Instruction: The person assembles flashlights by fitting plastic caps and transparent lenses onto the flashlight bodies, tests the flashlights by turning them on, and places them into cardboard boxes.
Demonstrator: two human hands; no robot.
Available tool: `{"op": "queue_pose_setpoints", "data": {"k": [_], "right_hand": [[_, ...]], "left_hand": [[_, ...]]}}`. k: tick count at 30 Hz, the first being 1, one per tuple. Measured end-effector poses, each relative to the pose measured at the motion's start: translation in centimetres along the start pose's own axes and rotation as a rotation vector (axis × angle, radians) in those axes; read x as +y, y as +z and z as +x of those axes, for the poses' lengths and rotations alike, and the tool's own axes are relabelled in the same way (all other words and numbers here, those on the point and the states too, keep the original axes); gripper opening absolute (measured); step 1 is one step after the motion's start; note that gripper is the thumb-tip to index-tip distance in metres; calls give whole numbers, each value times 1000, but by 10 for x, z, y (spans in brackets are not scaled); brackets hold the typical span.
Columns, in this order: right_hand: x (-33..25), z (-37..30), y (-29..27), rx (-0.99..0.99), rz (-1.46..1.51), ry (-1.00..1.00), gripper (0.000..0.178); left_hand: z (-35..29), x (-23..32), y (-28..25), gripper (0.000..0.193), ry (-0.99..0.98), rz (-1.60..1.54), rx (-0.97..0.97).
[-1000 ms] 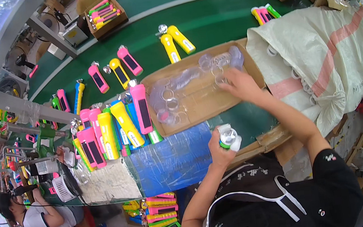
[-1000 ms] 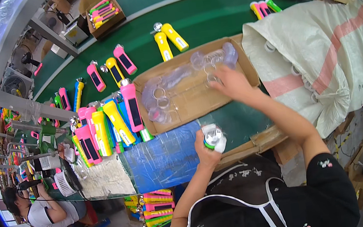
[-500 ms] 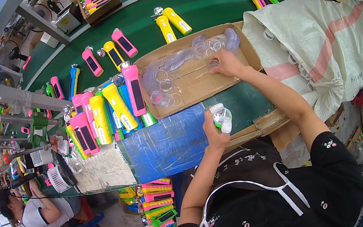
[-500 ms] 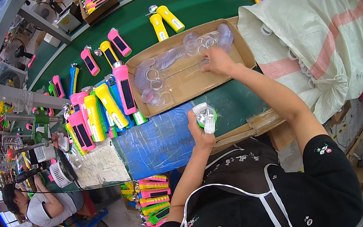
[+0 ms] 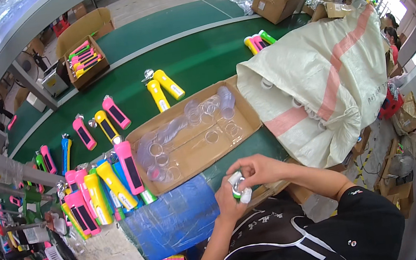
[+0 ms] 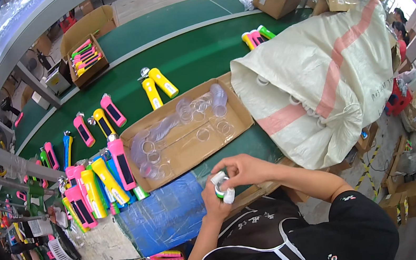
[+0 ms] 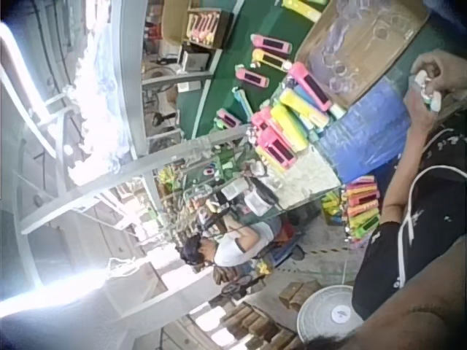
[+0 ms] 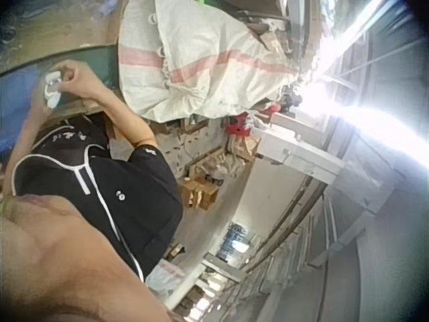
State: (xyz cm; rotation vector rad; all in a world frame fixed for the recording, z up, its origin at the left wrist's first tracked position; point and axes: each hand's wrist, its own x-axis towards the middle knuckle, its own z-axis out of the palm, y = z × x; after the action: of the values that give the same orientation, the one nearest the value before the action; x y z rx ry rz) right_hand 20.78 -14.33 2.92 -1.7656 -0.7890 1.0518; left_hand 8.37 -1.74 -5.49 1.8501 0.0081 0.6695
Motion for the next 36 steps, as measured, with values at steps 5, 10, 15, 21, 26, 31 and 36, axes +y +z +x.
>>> {"op": "queue_pose_setpoints", "data": {"k": [5,10,15,21,26,31,36], "right_hand": [[48,17,-102,606,101,139,31],[161,78,-226,1221,-985,69,29],[159,69,-239,1176,-804,176,21],[166,-3,-169,1194,-893,-165,16],[114,-55,-96,945,-78,107,23],[30,-67,14,599,-231,-436,25],[15,-77,69,419,165,-183,28]], "left_hand": [[9,11,13,36,47,28,-17],[0,1,18,33,-89,15,105],[11,5,21,27,-114,39,94],[17,8,14,24,-254,-152,214],[14,52,-6,21,-857,-749,217],[-18,62,2,30,-1079,-1002,134],[-31,54,13,36,-1011,-937,31]]}}
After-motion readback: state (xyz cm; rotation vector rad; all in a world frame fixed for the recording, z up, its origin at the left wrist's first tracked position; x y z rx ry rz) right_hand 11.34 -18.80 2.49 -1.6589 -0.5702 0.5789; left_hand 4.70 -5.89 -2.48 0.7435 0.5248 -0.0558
